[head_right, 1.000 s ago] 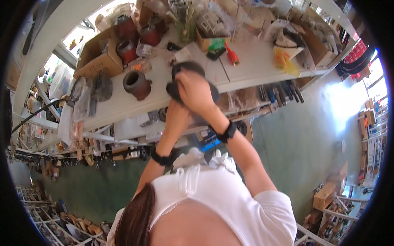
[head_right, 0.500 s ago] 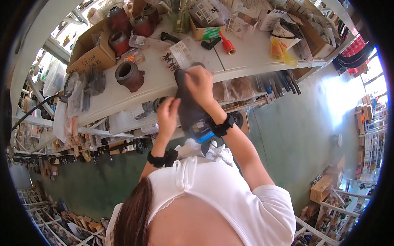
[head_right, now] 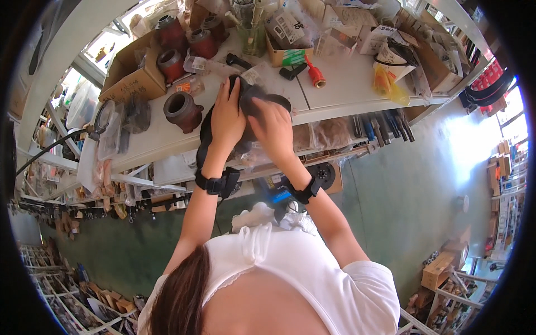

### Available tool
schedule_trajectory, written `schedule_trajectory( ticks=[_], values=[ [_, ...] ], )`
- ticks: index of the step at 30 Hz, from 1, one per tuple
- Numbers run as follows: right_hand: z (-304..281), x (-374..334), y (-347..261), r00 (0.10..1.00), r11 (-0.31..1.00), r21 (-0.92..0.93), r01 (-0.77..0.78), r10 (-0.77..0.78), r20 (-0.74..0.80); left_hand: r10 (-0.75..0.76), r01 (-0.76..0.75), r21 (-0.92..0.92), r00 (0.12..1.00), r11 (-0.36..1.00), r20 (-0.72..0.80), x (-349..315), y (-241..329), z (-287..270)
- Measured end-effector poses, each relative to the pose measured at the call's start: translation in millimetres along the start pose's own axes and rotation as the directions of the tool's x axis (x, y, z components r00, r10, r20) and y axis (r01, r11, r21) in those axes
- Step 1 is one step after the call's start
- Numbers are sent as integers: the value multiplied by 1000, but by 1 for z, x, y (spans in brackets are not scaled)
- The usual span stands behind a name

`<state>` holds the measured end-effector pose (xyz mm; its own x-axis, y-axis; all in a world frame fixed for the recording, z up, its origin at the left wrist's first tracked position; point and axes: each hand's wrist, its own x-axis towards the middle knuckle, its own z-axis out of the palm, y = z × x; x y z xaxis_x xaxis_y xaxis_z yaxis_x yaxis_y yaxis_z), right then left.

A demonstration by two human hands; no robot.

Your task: The person cleans various small objects including a circular metal gear, orange lids, and a black fabric item by wiping them with a cloth.

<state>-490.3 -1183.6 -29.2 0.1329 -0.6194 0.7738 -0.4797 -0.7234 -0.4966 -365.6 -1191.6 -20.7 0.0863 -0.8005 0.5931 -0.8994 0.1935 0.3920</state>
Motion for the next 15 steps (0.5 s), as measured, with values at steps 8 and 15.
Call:
schedule_trajectory(
  ticks=[8,15],
  values=[
    [-1,1,6,999,996,89,-32,31,15,12,-20,-44,987,999,-160,-61,38,2],
    [-9,-5,9,938,765,564,-313,340,60,-86,35,-366,989,930,-124,-65,52,3]
  ],
)
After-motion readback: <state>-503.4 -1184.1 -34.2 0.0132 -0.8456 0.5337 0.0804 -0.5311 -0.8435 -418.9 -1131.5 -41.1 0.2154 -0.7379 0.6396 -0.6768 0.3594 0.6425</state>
